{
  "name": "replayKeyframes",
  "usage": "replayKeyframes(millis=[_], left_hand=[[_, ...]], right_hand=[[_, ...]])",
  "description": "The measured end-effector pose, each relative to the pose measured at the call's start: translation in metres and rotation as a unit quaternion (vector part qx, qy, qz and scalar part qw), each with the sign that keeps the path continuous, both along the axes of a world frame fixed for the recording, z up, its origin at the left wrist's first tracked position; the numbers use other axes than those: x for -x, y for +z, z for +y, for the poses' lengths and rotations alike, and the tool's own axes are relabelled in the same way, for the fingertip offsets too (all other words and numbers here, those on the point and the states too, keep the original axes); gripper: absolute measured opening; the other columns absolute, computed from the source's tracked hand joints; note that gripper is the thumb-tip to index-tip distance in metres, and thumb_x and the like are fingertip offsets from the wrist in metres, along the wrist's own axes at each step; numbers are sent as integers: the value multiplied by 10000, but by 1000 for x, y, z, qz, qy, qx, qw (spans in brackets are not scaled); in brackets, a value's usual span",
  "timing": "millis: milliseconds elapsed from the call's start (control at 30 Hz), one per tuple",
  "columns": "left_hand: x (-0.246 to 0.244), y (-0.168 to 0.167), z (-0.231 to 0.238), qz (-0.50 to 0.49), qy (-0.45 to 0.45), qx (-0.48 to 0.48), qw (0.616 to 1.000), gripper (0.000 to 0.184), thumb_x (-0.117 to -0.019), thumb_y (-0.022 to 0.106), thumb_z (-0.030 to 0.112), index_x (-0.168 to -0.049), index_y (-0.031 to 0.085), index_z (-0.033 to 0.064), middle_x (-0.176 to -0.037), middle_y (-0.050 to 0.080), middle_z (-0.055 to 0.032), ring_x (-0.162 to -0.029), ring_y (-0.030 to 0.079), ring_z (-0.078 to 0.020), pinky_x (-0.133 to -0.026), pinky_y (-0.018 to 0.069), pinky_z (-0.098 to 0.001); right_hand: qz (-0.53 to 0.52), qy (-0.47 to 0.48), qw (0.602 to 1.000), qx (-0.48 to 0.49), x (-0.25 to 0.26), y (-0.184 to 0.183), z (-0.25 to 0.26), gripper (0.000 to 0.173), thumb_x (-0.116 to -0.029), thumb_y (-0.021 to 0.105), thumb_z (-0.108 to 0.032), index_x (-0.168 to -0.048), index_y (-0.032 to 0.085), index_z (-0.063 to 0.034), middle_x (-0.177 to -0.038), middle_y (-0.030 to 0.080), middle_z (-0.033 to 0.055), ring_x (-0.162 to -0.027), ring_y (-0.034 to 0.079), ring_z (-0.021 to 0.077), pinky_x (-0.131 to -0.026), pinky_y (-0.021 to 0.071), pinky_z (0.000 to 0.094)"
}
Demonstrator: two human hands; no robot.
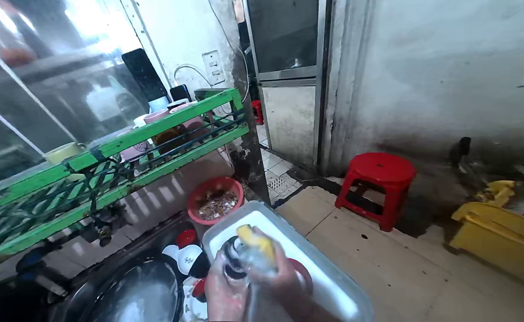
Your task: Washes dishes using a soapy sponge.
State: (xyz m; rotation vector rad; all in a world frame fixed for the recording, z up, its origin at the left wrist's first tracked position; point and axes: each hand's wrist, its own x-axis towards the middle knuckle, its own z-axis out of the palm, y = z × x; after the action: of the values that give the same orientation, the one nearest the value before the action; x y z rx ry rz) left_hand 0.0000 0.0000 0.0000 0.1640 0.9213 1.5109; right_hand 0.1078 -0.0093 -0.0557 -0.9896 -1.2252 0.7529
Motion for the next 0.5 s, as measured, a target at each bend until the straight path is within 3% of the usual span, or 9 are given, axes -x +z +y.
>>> replayKeyframes(millis=[67,133,200,267,300,367,400,433,500], left_hand=[[0,-5,-2,-20,-29,-34,999,335,-1084,360,259,-1154,596,32,-1009,688,-153,-933,696,-259,-809,599,-461],[1,-12,-2,38,-53,-43,997,373,-1094,359,280,-1147,618,16,-1005,698,-164,-926,701,-265,-800,600,-467],[5,-23,-1,153,-73,-51,984,387,-1108,358,291,-1152,627,17,-963,703,-130,-878,703,-215,-770,606,-413],[6,-25,-3,227,-111,-23,967,383,-1117,345,311,-1164,614,42,-900,681,-75,-794,680,-155,-702,591,-342],[4,-21,-6,211,-135,5,968,389,-1124,325,328,-1172,594,51,-877,672,-70,-763,676,-156,-667,587,-336],[5,-22,-12,62,-163,24,984,413,-1126,229,350,-1139,548,88,-863,682,-78,-773,691,-183,-674,599,-367],[4,-24,-15,-3,-152,24,988,458,-1116,176,372,-1076,551,112,-826,689,-66,-756,697,-176,-666,603,-362],[1,-25,-16,-27,-133,31,990,482,-1110,164,409,-1049,547,122,-803,680,-62,-738,691,-178,-649,599,-367],[-2,-22,-7,46,-116,38,991,447,-1113,232,409,-1113,556,101,-845,683,-86,-742,691,-204,-635,596,-394]], right_hand=[[160,58,966,192,-17,20,11,820,-800,752,-156,-1499,360,14,-1225,654,142,-1038,681,134,-890,588,315],[224,143,928,261,-34,30,21,795,-799,697,-138,-1494,321,-49,-1133,660,126,-935,698,174,-790,612,362],[151,188,935,259,-41,45,23,806,-757,732,-104,-1473,370,-30,-1144,667,125,-962,698,182,-822,610,372],[-35,184,957,221,-43,67,19,778,-733,806,-138,-1432,481,-28,-1184,670,144,-1049,679,204,-916,578,401],[-143,184,955,183,-44,74,16,736,-746,812,-173,-1414,533,-42,-1186,686,161,-1083,678,243,-949,560,453],[-326,205,918,90,-38,77,11,622,-804,789,-228,-1388,604,-119,-1222,700,159,-1153,665,317,-990,521,567],[-360,208,907,59,-32,73,8,584,-836,774,-244,-1387,613,-136,-1245,701,147,-1175,664,316,-1006,516,570],[-335,215,915,70,-28,68,6,574,-850,763,-241,-1388,607,-118,-1251,696,144,-1180,662,296,-1019,516,543],[-149,200,954,165,-25,60,9,660,-811,800,-207,-1391,556,-8,-1199,694,190,-1109,680,273,-988,542,476]])
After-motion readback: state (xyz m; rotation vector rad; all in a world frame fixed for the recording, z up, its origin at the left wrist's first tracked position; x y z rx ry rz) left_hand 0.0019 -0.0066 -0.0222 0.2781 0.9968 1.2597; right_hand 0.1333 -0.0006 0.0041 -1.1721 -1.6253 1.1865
